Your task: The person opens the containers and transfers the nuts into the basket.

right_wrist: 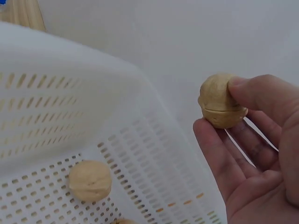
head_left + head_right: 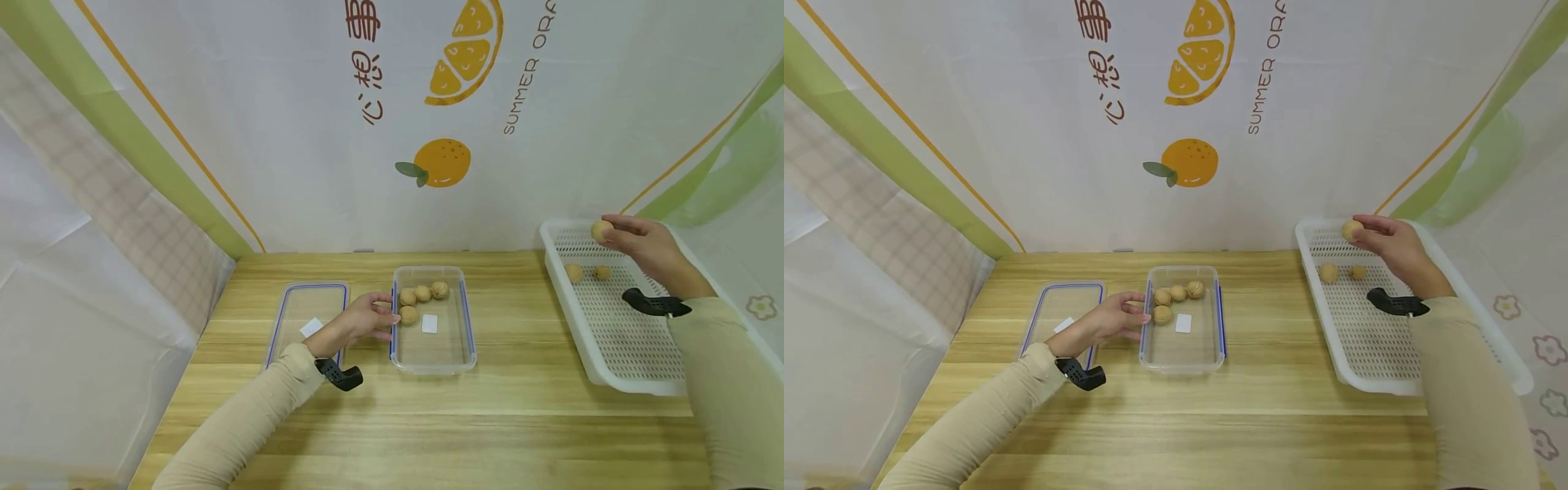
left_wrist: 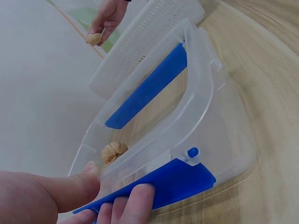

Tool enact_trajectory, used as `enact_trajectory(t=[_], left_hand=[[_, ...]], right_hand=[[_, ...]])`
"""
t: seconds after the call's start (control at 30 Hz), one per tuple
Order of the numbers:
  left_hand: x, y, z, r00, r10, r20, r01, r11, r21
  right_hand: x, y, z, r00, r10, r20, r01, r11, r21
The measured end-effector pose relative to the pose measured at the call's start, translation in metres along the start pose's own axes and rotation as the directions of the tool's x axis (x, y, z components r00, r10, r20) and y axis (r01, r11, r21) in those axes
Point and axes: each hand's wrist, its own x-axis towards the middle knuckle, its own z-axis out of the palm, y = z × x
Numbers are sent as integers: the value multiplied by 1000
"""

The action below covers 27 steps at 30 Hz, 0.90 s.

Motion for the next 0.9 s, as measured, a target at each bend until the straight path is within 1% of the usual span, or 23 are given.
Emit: enact_trajectory(t=[0.13,0.17,0.27,0.33,0.53,0.67,0.8,0.83,0.9], left_hand=[[0,1,0,1000,-5,-4,5,1000,-4],[0,1,-1,1000,-7,-5,7,1000,-6],[0,2,-1,1000,-5,-6,5,1000,-2],[0,2,-1,1000,-2,-2,2,1000,-1],[0,1,-1,1000,-11,-4,11,1000,-17],[0,1,-1,1000,-11,-7,11,1000,-19],[0,1,0,1000,-8,-8,8,1000,-18],[0,1,0,1000,-6,-9,6,1000,-17],[0,1,-1,1000,-8,-10,8,1000,-18]], right_hand=[[-1,5,-6,1000,13,-27,-11,998,68],[-1,6,-7,999,15,-32,-12,994,107],[-1,11,-11,998,25,-57,-15,985,172],[-1,14,-13,996,38,-78,-23,981,195],[-3,21,-16,986,84,-145,-52,976,213],[-2,25,-17,973,107,-204,-69,980,185],[-2,31,-20,959,127,-253,-96,987,129],[-2,33,-21,957,128,-262,-106,990,97],[-3,36,-23,949,128,-290,-141,990,-25]])
